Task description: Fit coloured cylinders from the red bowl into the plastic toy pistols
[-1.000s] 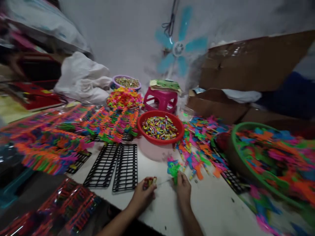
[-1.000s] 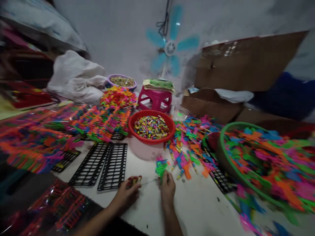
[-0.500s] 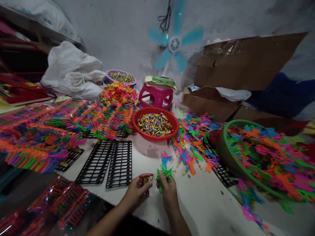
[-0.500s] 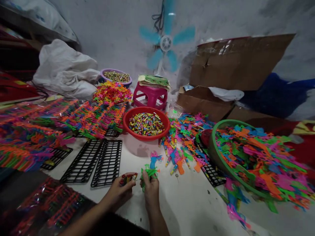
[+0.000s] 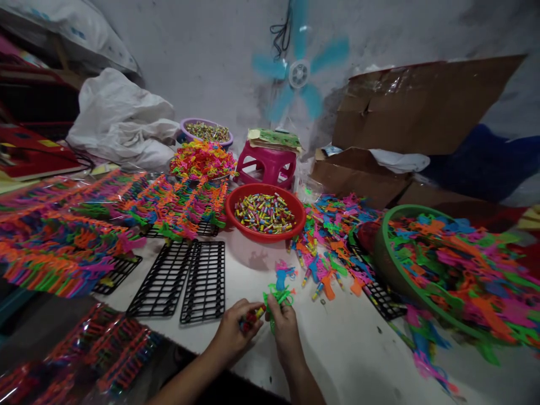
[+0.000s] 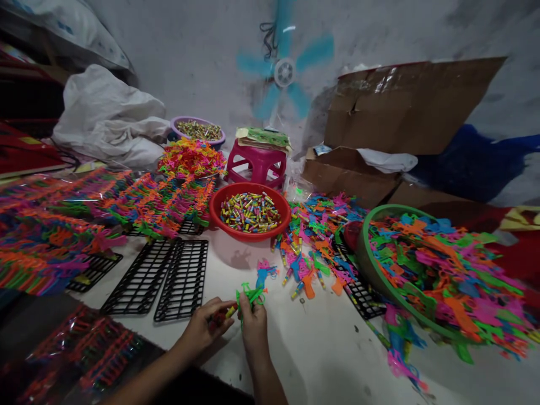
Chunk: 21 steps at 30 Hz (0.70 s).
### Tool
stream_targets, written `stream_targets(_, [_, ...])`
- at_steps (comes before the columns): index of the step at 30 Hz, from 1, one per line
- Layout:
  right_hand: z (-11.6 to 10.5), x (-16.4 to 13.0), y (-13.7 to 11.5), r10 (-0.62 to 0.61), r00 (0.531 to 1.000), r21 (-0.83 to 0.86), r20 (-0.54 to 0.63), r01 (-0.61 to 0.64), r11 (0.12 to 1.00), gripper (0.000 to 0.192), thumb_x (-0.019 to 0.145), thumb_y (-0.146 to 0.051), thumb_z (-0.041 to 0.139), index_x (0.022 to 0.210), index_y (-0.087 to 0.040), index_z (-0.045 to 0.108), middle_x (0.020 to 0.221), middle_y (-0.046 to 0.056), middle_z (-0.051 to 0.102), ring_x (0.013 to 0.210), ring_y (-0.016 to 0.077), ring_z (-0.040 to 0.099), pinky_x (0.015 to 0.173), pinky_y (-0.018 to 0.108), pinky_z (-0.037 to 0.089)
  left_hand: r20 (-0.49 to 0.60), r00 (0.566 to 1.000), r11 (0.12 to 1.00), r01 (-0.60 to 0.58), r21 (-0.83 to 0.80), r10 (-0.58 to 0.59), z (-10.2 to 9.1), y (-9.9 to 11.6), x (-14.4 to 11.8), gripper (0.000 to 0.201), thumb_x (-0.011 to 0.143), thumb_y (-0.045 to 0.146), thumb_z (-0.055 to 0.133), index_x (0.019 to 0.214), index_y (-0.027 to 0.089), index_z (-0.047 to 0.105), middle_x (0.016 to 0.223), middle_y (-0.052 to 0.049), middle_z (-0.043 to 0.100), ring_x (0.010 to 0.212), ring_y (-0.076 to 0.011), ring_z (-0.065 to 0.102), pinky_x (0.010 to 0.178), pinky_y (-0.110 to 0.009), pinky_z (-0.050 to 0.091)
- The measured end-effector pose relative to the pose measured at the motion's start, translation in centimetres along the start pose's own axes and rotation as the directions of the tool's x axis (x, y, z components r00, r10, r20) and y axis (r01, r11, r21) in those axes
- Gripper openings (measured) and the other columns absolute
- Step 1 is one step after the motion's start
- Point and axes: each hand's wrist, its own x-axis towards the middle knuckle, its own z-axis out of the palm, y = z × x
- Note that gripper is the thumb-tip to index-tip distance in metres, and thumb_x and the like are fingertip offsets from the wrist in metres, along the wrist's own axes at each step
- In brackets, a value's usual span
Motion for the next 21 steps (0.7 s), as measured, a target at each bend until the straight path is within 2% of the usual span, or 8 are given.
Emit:
stream_targets(8, [0.3,-0.5,0.8,-0.005,0.998,-0.046,-0.056,0.002,0.999,0.039,0.065,-0.055,0.055,0.058,-0.016,0.053,0.052,-0.001,0.049,0.052,0.0129,0.045,0.050,0.024,0.037,0.145,0.987,0.996,-0.061,-0.061,0.069,0.1,1.3,-0.1,0.023,0.075,0.027,0.052,0.091,0.021,0.068,0.067,-0.005,0.055,0.063,-0.0154,0.052,0.058,-0.023,0.038])
stream_targets(11, [-2.7,1.5,0.2,-0.001,0.998,-0.178,-0.068,-0.011,0.984,0.046,0.063,-0.062,0.051,0.056,-0.016,0.054,0.050,0.000,0.049,0.051,0.0147,0.046,0.048,0.025,0.036,0.098,0.991,0.976,0.105,-0.193,-0.088,1.2,1.0,0.3,0.025,0.070,0.028,0.058,0.092,0.018,0.066,0.072,-0.005,0.058,0.064,-0.0150,0.053,0.059,-0.024,0.040])
stream_targets(13, [-6.2,3.4,-0.8,-0.057,0.976,-0.393,-0.212,-0.032,0.919,0.049,0.063,-0.063,0.049,0.064,-0.014,0.058,0.056,0.005,0.055,0.057,0.0192,0.049,0.052,0.029,0.037,0.053,0.954,0.893,0.294,-0.341,-0.294,2.0,0.2,0.6,0.032,0.067,0.030,0.061,0.096,0.015,0.062,0.070,-0.002,0.057,0.057,-0.0123,0.052,0.054,-0.023,0.040])
stream_targets(14, [-8.1,4.3,-1.4,-0.131,0.933,-0.521,-0.335,-0.067,0.851,0.051,0.063,-0.061,0.051,0.073,-0.012,0.061,0.064,0.010,0.058,0.064,0.0229,0.051,0.056,0.031,0.037,0.052,0.919,0.829,0.375,-0.415,-0.390,2.3,-0.4,0.7,0.037,0.066,0.031,0.062,0.098,0.013,0.058,0.066,0.000,0.055,0.052,-0.0103,0.050,0.049,-0.022,0.039])
stream_targets(16, [-10.8,5.6,-2.2,-0.357,0.767,-0.713,-0.533,-0.180,0.678,0.059,0.063,-0.055,0.053,0.096,-0.006,0.058,0.085,0.020,0.058,0.080,0.0305,0.051,0.064,0.037,0.037,0.083,0.850,0.702,0.482,-0.525,-0.521,2.7,-1.5,0.7,0.045,0.064,0.035,0.062,0.102,0.013,0.051,0.059,0.005,0.049,0.041,-0.0069,0.044,0.039,-0.018,0.032])
stream_targets(17, [-11.5,6.1,-2.3,-0.454,0.703,-0.768,-0.547,-0.206,0.607,0.061,0.065,-0.052,0.052,0.103,-0.004,0.056,0.092,0.023,0.056,0.085,0.0324,0.049,0.067,0.039,0.036,0.101,0.823,0.654,0.512,-0.557,-0.559,2.9,-2.0,0.7,0.047,0.064,0.036,0.062,0.102,0.014,0.049,0.058,0.006,0.048,0.039,-0.0061,0.043,0.036,-0.017,0.028])
stream_targets(18, [-11.4,6.4,-2.1,-0.513,0.690,-0.809,-0.511,-0.184,0.559,0.059,0.068,-0.049,0.049,0.105,-0.003,0.054,0.094,0.024,0.055,0.087,0.0326,0.049,0.069,0.039,0.035,0.114,0.802,0.616,0.532,-0.581,-0.586,3.0,-2.4,0.6,0.046,0.064,0.038,0.062,0.102,0.015,0.047,0.059,0.006,0.049,0.038,-0.0058,0.043,0.034,-0.016,0.025])
stream_targets(21, [-8.2,6.9,-0.4,-0.476,0.844,-0.827,-0.246,0.074,0.558,0.046,0.075,-0.043,0.043,0.098,-0.007,0.059,0.082,0.017,0.059,0.080,0.0271,0.051,0.071,0.036,0.036,0.182,0.787,0.577,0.568,-0.588,-0.589,3.4,-2.6,0.3,0.040,0.065,0.039,0.061,0.094,0.016,0.048,0.068,0.001,0.056,0.042,-0.0064,0.049,0.033,-0.014,0.023])
